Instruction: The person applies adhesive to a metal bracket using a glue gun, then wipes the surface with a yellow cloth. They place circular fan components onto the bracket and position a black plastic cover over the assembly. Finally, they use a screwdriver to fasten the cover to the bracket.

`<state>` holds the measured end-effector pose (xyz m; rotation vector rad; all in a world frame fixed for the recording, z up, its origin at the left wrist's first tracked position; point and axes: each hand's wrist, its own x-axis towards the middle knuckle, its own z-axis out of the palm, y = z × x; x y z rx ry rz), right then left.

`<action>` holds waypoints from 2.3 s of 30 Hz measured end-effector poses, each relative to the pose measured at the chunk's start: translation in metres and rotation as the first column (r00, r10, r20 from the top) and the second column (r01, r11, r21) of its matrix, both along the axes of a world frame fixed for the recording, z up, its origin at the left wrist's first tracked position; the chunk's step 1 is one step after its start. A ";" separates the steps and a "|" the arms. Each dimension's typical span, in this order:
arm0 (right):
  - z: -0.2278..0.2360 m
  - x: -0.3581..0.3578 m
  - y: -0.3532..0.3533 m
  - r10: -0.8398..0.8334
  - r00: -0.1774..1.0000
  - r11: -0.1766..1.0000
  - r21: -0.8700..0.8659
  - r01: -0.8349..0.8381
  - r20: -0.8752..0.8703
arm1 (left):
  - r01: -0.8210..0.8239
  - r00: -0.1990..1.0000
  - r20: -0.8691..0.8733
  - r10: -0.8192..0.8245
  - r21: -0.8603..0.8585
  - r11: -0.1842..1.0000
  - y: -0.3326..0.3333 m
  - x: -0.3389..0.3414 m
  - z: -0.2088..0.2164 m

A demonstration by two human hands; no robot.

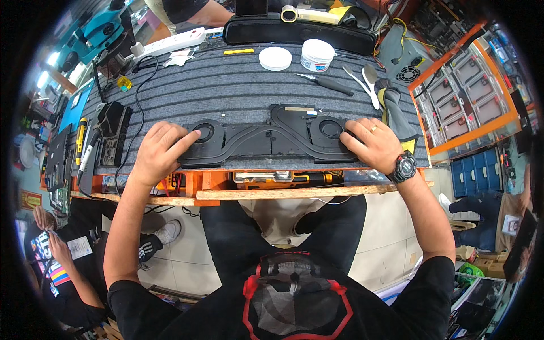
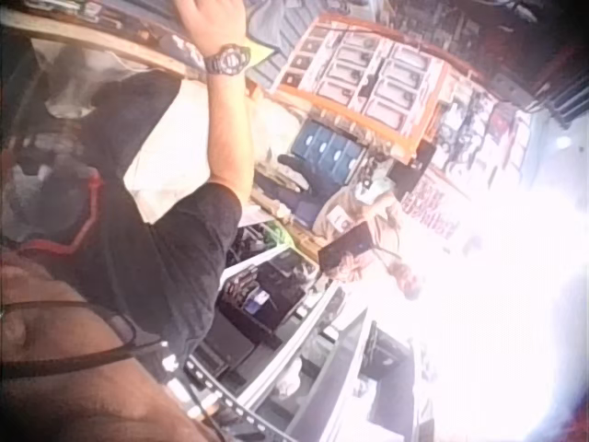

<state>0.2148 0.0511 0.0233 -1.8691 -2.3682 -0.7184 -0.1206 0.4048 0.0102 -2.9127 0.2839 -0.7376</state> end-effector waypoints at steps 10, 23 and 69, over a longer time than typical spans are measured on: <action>0.005 -0.005 0.005 -0.053 0.998 0.992 -0.112 0.050 -0.024 | -0.186 0.957 -0.257 0.134 -0.192 0.964 -0.008 0.006 0.012; 0.040 -0.006 -0.003 -0.225 0.866 0.925 -0.376 0.047 -0.446 | -0.182 0.952 -0.266 0.153 -0.087 0.979 -0.008 0.005 0.013; -0.002 -0.109 0.140 -0.109 0.806 0.974 -0.226 -0.032 -0.582 | -0.216 0.933 -0.360 0.018 -0.519 0.827 0.003 -0.022 0.002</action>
